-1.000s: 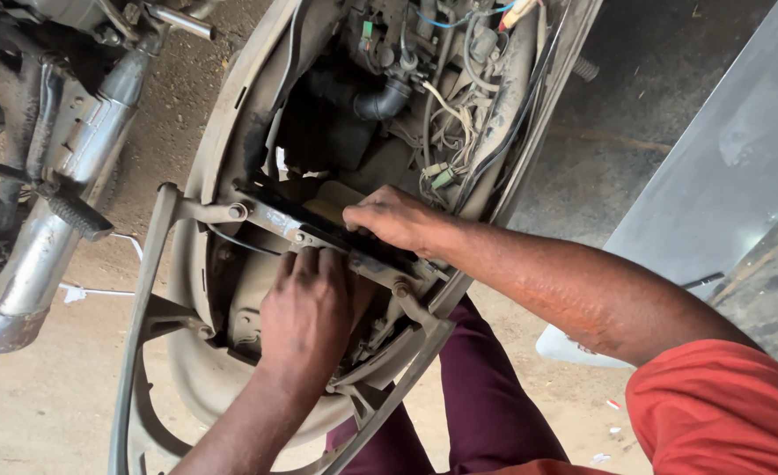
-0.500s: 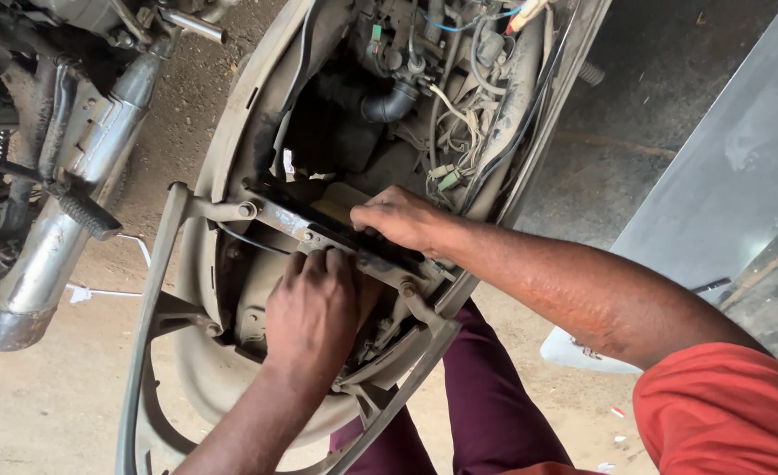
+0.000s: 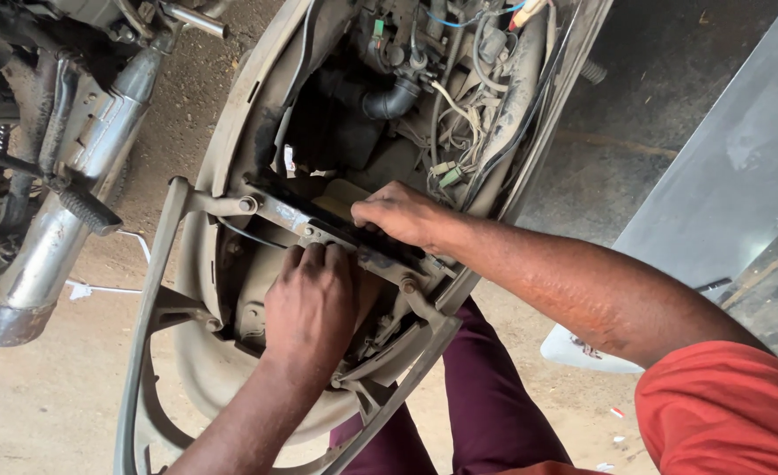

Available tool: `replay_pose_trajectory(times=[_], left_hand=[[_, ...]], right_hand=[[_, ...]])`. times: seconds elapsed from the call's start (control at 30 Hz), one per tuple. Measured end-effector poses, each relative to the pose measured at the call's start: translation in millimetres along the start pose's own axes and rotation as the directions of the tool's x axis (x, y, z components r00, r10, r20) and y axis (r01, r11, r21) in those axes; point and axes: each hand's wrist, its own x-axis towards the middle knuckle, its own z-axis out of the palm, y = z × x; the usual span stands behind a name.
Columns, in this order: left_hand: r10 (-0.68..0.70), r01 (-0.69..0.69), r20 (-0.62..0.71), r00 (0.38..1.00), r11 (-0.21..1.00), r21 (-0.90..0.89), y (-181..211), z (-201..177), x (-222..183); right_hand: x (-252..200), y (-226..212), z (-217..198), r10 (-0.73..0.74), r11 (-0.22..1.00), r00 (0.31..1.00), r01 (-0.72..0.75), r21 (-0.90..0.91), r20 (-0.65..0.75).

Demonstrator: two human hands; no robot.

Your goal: Inspecting and working on internal components and electrical wiring of a scooter.

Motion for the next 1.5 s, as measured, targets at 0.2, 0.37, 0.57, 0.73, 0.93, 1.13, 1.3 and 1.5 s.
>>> replay_pose_trajectory(times=[0.2,0.37,0.57,0.73,0.93,1.13,1.3,1.5], left_hand=[[0.098,-0.103,-0.134,0.986,0.994,-0.029,-1.2,-1.4,0.0],[0.181,-0.194,-0.205,0.962,0.98,-0.046,-7.2,-2.2,2.5],[0.071,-0.07,-0.039,0.997,0.997,0.008,-7.0,0.9,0.4],[0.1,-0.098,-0.067,0.993,0.995,0.025,-4.2,4.1,1.9],[0.171,-0.171,-0.089,0.981,0.985,0.012,-8.3,2.3,0.2],[0.069,-0.068,-0.015,0.998,0.997,0.038,-4.7,3.5,0.7],[0.18,-0.187,-0.207,0.962,0.982,-0.016,-1.8,-1.4,1.7],[0.127,-0.131,-0.099,0.987,0.991,-0.034,-8.0,-1.5,2.9]], right_hand=[[-0.8,-0.8,0.2,0.047,0.996,0.999,-0.048,0.072,0.01],[0.0,-1.5,-2.1,-0.017,0.999,1.0,0.017,-0.037,0.001],[1.9,0.6,1.1,0.02,0.999,1.0,-0.02,-0.026,0.015],[1.7,0.3,-0.9,-0.007,0.999,1.0,0.007,-0.05,0.0],[3.9,2.7,-1.4,0.014,1.0,1.0,-0.014,0.009,0.027],[1.4,-3.1,0.3,0.007,1.0,1.0,-0.007,-0.026,0.01],[1.4,0.0,-1.9,-0.042,0.998,0.999,0.043,-0.051,0.018],[0.5,-3.5,-2.0,0.006,0.997,1.0,-0.005,-0.08,0.018]])
